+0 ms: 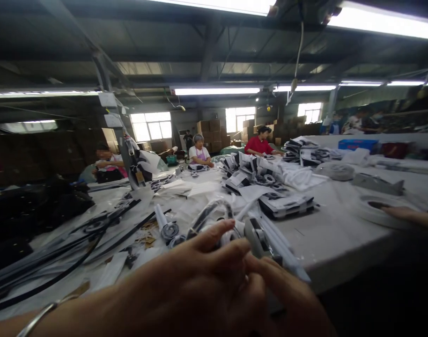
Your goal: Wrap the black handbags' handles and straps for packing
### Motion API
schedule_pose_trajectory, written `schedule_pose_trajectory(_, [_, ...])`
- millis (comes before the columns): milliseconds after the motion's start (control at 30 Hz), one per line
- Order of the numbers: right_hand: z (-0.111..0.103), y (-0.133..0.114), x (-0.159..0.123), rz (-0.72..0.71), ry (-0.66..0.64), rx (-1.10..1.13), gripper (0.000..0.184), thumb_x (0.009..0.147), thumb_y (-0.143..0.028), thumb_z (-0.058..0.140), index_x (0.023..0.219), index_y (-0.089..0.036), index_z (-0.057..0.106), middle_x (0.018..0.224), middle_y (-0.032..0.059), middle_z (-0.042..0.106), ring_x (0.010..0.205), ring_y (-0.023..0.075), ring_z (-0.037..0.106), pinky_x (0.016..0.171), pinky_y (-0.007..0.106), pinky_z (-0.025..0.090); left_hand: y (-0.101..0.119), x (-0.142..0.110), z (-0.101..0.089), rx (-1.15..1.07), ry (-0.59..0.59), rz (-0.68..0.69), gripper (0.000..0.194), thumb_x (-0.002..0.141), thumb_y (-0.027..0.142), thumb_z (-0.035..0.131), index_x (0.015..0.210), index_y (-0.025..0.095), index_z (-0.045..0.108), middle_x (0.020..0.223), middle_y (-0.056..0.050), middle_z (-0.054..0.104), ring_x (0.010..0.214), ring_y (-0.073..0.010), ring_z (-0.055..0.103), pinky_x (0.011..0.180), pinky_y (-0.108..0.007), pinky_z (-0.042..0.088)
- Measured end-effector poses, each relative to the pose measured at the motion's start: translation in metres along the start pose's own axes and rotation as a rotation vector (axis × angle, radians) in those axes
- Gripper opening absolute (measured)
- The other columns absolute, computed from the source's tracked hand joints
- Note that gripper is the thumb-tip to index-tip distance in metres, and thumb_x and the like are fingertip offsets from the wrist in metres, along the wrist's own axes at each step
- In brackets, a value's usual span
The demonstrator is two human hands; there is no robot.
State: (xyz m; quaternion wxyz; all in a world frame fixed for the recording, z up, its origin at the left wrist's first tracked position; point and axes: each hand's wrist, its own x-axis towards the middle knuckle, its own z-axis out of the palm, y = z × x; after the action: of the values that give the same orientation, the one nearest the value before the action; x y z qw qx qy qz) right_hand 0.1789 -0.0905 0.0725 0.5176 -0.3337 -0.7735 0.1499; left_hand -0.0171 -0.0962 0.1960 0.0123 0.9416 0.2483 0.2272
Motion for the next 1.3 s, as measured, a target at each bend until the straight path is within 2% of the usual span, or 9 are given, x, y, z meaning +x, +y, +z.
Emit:
schedule_pose_trajectory(100, [0.010, 0.018, -0.006, 0.424, -0.039, 0.383, 0.034, 0.081, -0.032, 0.072, 0.114, -0.027, 0.070, 0.094, 0.0030, 0.076, 0.083, 0.0212, 0.072, 0.073, 0.026, 0.058, -0.028, 0.007, -0.013, 0.133, 0.085, -0.019, 0.023, 0.093, 0.033, 0.055, 0.112, 0.029, 0.068, 0.112, -0.002, 0.072, 0.110, -0.0233, 0.064, 0.102, -0.038, 0.047])
schedule_pose_trajectory(167, [0.021, 0.034, -0.008, 0.627, -0.008, 0.654, 0.037, 0.081, -0.042, 0.073, 0.113, -0.024, 0.070, 0.099, 0.0055, 0.076, 0.094, 0.0249, 0.070, 0.077, 0.029, 0.057, -0.062, 0.006, -0.014, 0.208, 0.277, -0.243, 0.030, 0.092, 0.039, 0.055, 0.115, 0.024, 0.067, 0.112, -0.006, 0.072, 0.099, -0.0249, 0.067, 0.091, -0.038, 0.052])
schedule_pose_trajectory(200, [0.027, 0.042, -0.009, 0.688, 0.020, 0.757, 0.040, 0.080, -0.044, 0.073, 0.113, -0.022, 0.069, 0.103, 0.0066, 0.075, 0.099, 0.0261, 0.069, 0.079, 0.030, 0.055, -0.080, 0.003, -0.010, 0.200, 0.297, -0.353, 0.033, 0.092, 0.042, 0.055, 0.113, 0.021, 0.068, 0.108, -0.007, 0.073, 0.092, -0.0243, 0.069, 0.086, -0.037, 0.053])
schedule_pose_trajectory(300, [0.048, 0.059, -0.005, 0.782, 0.056, 0.929, 0.043, 0.077, -0.045, 0.076, 0.111, -0.020, 0.069, 0.109, 0.0080, 0.073, 0.102, 0.0257, 0.066, 0.077, 0.029, 0.053, -0.123, -0.009, 0.010, -0.070, 0.141, -0.577, 0.039, 0.091, 0.049, 0.052, 0.104, 0.018, 0.071, 0.098, -0.007, 0.075, 0.086, -0.0238, 0.069, 0.077, -0.032, 0.053])
schedule_pose_trajectory(400, [0.069, 0.066, 0.011, 0.781, 0.065, 0.999, 0.041, 0.075, -0.044, 0.079, 0.105, -0.018, 0.069, 0.104, 0.0075, 0.073, 0.093, 0.0221, 0.068, 0.069, 0.025, 0.050, -0.133, -0.018, 0.033, -0.406, 0.062, -0.704, 0.043, 0.090, 0.052, 0.051, 0.097, 0.015, 0.073, 0.091, -0.006, 0.074, 0.083, -0.0224, 0.067, 0.073, -0.030, 0.051])
schedule_pose_trajectory(600, [0.100, 0.064, 0.057, 0.662, 0.126, 1.029, 0.038, 0.071, -0.040, 0.081, 0.097, -0.017, 0.068, 0.096, 0.0061, 0.074, 0.089, 0.0216, 0.068, 0.070, 0.026, 0.051, -0.118, -0.021, 0.055, -0.777, 0.230, -0.806, 0.040, 0.078, 0.043, 0.072, 0.108, 0.015, 0.072, 0.092, -0.006, 0.075, 0.079, -0.0189, 0.066, 0.072, -0.027, 0.049])
schedule_pose_trajectory(933, [0.108, 0.053, 0.071, 0.571, 0.087, 1.144, 0.036, 0.072, -0.039, 0.080, 0.102, -0.021, 0.070, 0.099, 0.0038, 0.074, 0.100, 0.0249, 0.067, 0.093, 0.036, 0.050, -0.128, -0.026, 0.064, -0.642, 0.407, -0.774, 0.038, 0.078, 0.041, 0.073, 0.107, 0.017, 0.073, 0.096, -0.007, 0.075, 0.088, -0.0227, 0.067, 0.077, -0.030, 0.051])
schedule_pose_trajectory(1133, [0.110, 0.049, 0.074, 0.616, 0.141, 1.133, 0.035, 0.077, -0.048, 0.074, 0.097, -0.019, 0.070, 0.095, 0.0048, 0.074, 0.088, 0.0222, 0.070, 0.084, 0.033, 0.054, -0.132, -0.023, 0.069, -0.639, 0.383, -0.811, 0.037, 0.077, 0.043, 0.074, 0.103, 0.017, 0.068, 0.077, -0.001, 0.068, 0.071, -0.0169, 0.064, 0.064, -0.025, 0.048])
schedule_pose_trajectory(1300, [0.112, 0.046, 0.080, 0.661, 0.204, 1.116, 0.034, 0.074, -0.042, 0.078, 0.094, -0.017, 0.070, 0.093, 0.0051, 0.073, 0.083, 0.0186, 0.068, 0.079, 0.029, 0.053, -0.137, -0.027, 0.072, -0.701, 0.423, -0.792, 0.038, 0.074, 0.044, 0.077, 0.097, 0.017, 0.063, 0.081, 0.000, 0.065, 0.074, -0.0153, 0.063, 0.065, -0.024, 0.047])
